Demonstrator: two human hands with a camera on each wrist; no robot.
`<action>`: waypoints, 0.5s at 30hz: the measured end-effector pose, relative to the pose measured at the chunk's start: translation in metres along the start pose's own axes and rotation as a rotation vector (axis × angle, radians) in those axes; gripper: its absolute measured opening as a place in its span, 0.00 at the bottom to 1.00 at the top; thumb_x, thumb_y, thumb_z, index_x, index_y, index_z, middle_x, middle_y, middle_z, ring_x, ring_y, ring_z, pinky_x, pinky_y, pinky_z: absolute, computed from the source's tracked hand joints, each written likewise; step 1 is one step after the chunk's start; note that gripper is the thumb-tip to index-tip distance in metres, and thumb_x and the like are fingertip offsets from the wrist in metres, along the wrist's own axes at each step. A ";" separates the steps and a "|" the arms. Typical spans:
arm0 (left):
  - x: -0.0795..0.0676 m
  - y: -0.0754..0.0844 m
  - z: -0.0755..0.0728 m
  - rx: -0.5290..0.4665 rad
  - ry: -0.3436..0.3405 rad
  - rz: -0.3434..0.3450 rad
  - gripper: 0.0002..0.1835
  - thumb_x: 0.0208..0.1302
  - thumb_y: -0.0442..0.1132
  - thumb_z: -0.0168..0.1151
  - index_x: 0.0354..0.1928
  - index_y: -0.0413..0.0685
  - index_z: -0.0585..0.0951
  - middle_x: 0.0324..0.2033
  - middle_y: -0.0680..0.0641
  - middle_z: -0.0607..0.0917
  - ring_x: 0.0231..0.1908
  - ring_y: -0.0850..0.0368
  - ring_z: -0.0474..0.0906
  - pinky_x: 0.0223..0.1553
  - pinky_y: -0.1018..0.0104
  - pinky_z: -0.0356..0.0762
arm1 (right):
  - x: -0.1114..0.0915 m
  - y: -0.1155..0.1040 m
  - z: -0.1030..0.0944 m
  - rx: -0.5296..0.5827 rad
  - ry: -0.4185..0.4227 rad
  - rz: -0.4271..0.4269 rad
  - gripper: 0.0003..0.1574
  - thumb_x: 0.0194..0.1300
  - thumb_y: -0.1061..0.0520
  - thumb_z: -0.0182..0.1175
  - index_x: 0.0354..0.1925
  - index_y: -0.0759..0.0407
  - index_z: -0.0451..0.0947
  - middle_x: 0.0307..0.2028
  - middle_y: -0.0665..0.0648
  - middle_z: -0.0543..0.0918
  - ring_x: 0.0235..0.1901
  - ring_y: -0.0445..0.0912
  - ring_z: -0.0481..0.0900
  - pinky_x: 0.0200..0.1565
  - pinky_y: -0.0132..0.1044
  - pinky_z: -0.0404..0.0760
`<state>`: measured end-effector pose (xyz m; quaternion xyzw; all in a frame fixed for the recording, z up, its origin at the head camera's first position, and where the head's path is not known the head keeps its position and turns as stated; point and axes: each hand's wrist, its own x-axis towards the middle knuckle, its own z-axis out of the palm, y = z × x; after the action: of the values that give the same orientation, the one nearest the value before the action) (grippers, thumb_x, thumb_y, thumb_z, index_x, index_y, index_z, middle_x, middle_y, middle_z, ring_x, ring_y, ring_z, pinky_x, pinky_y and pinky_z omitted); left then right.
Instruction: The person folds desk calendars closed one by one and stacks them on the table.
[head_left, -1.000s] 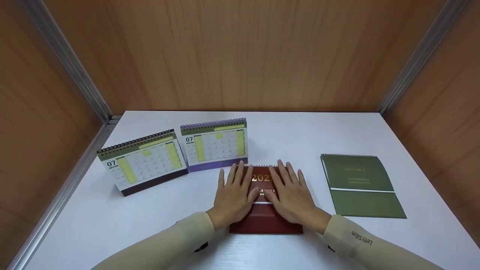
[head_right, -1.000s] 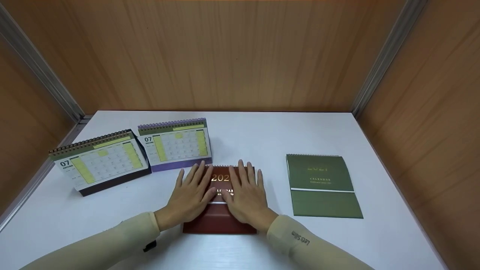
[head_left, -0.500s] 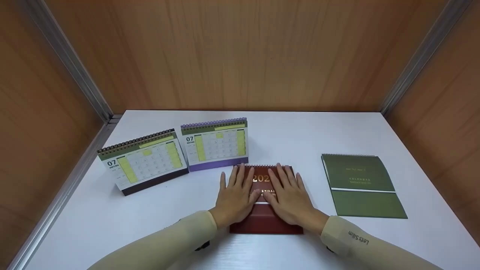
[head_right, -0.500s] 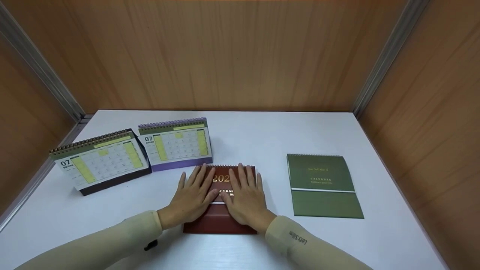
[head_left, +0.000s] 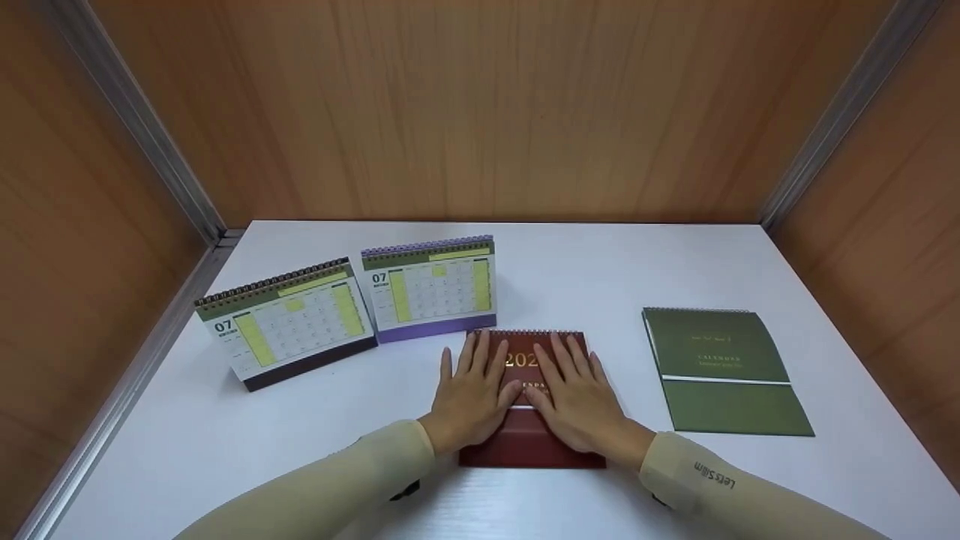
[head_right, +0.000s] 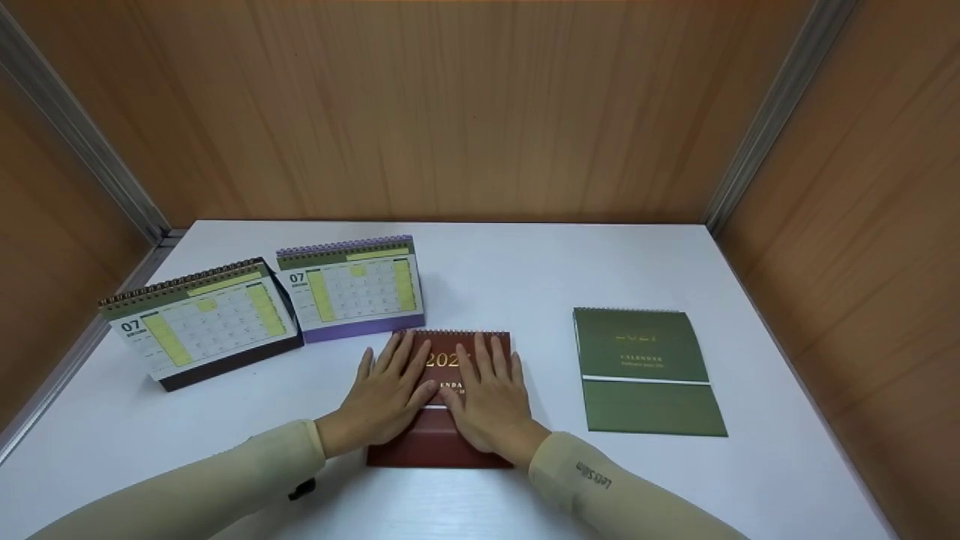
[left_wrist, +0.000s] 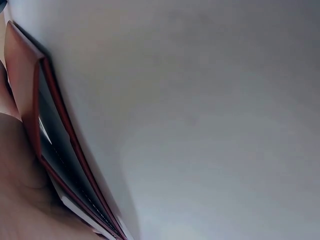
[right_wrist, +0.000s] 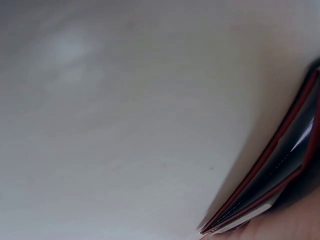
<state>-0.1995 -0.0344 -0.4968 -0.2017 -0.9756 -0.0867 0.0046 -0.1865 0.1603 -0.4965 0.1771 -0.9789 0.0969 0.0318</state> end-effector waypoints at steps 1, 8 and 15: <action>0.000 0.000 0.000 -0.001 0.001 0.001 0.37 0.76 0.62 0.31 0.78 0.50 0.50 0.76 0.39 0.46 0.75 0.41 0.37 0.70 0.33 0.39 | 0.000 0.000 0.000 0.000 -0.007 0.000 0.43 0.75 0.32 0.34 0.77 0.52 0.48 0.77 0.61 0.45 0.75 0.59 0.40 0.70 0.62 0.47; -0.001 0.001 -0.001 0.003 0.007 0.009 0.36 0.76 0.62 0.33 0.77 0.48 0.52 0.76 0.38 0.47 0.75 0.39 0.39 0.69 0.32 0.41 | 0.000 -0.001 0.000 0.000 -0.030 0.005 0.44 0.75 0.31 0.34 0.77 0.52 0.48 0.77 0.62 0.45 0.75 0.59 0.40 0.70 0.62 0.47; 0.000 0.000 0.004 0.061 -0.027 -0.008 0.38 0.75 0.65 0.27 0.78 0.52 0.48 0.77 0.40 0.43 0.76 0.42 0.35 0.68 0.30 0.41 | 0.000 -0.001 0.000 -0.007 -0.058 0.004 0.44 0.75 0.31 0.33 0.77 0.53 0.47 0.77 0.62 0.44 0.75 0.59 0.39 0.70 0.62 0.47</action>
<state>-0.1994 -0.0338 -0.5006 -0.1989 -0.9785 -0.0543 -0.0027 -0.1866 0.1594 -0.4967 0.1776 -0.9801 0.0883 0.0040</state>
